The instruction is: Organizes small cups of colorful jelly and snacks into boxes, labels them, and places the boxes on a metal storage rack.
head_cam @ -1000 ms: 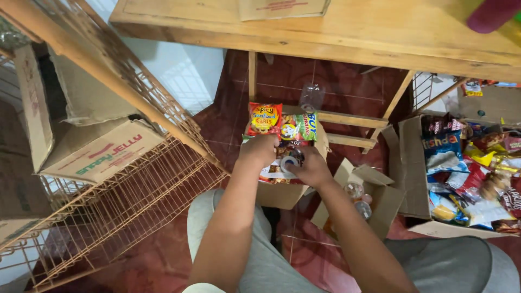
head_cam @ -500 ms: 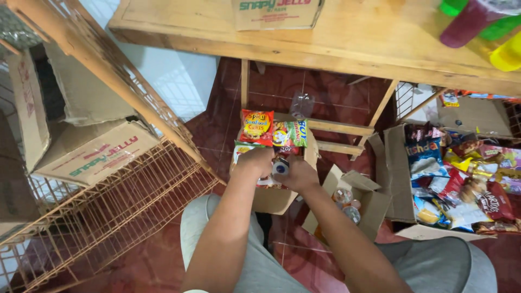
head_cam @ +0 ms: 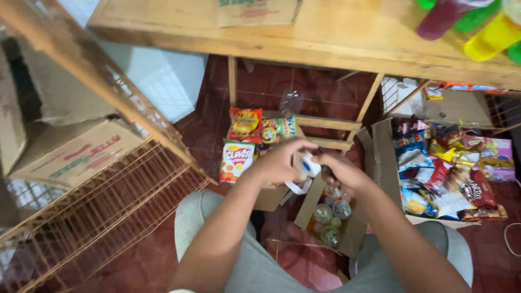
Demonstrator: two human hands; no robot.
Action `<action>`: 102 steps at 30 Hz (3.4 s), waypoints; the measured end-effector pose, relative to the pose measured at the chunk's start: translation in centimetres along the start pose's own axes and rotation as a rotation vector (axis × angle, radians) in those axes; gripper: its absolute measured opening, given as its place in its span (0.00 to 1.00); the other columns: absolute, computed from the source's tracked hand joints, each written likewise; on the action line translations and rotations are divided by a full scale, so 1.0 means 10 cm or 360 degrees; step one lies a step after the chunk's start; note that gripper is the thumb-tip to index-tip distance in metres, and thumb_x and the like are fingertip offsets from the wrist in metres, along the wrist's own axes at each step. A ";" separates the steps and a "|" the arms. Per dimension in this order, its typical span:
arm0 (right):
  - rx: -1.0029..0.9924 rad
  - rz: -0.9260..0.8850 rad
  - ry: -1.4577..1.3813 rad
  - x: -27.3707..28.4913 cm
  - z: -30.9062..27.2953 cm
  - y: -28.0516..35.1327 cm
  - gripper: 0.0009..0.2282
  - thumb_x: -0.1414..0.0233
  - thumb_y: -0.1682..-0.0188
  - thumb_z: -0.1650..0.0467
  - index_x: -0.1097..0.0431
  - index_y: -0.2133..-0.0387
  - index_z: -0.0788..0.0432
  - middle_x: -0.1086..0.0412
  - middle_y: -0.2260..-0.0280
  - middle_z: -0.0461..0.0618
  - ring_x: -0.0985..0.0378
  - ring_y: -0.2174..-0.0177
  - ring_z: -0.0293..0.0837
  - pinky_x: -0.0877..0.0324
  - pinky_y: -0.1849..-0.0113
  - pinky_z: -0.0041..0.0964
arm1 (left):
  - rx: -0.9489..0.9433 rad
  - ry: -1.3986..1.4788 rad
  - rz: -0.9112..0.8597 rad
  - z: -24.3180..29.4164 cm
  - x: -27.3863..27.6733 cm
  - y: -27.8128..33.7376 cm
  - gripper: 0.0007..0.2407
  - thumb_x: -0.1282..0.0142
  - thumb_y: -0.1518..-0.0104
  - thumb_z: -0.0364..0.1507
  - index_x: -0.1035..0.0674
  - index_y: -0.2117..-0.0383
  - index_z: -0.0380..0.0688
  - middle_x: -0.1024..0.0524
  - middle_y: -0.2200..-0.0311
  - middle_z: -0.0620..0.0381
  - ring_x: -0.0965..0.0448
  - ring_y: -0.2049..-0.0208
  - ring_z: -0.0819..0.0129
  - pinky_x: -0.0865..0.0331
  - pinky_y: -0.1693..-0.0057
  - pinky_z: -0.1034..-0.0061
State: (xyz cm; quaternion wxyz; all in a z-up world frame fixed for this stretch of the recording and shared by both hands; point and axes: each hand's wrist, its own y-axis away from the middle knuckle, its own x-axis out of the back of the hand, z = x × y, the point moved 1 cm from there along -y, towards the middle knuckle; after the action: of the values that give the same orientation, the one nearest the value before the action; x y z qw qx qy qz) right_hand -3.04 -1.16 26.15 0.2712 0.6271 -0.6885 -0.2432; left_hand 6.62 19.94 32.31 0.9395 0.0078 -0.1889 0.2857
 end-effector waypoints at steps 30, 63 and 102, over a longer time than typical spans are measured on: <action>0.1338 0.0101 -0.0070 0.42 0.06 0.89 0.10 0.41 0.50 0.68 0.30 0.63 0.62 0.32 0.56 0.49 0.29 0.54 0.41 0.33 0.51 0.37 | -0.0390 0.0014 -0.0032 0.61 -0.42 -0.38 0.15 0.24 0.61 0.28 0.15 0.66 0.43 0.18 0.67 0.57 0.18 0.64 0.67 0.24 0.54 0.73; 0.0793 0.0218 -0.0106 0.34 0.13 0.75 0.10 0.38 0.54 0.67 0.23 0.65 0.61 0.26 0.66 0.43 0.27 0.73 0.34 0.31 0.73 0.32 | -0.0302 -0.0117 0.0263 0.56 -0.46 -0.33 0.05 0.35 0.46 0.26 0.17 0.66 0.40 0.19 0.68 0.52 0.17 0.69 0.60 0.25 0.62 0.70; 0.1229 0.0993 0.1172 0.34 -0.03 1.09 0.14 0.35 0.59 0.62 0.21 0.64 0.56 0.27 0.57 0.53 0.21 0.62 0.56 0.27 0.62 0.49 | -0.0698 -0.1009 0.0326 0.43 -0.76 -0.38 0.03 0.38 0.47 0.28 0.17 0.72 0.43 0.19 0.70 0.57 0.19 0.65 0.62 0.27 0.54 0.62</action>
State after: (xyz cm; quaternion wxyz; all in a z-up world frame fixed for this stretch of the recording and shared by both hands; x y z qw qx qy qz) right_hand -11.01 -3.52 33.99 0.3028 0.4918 -0.7391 0.3467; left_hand 1.31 12.21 33.94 0.7806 -0.1239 -0.5259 0.3142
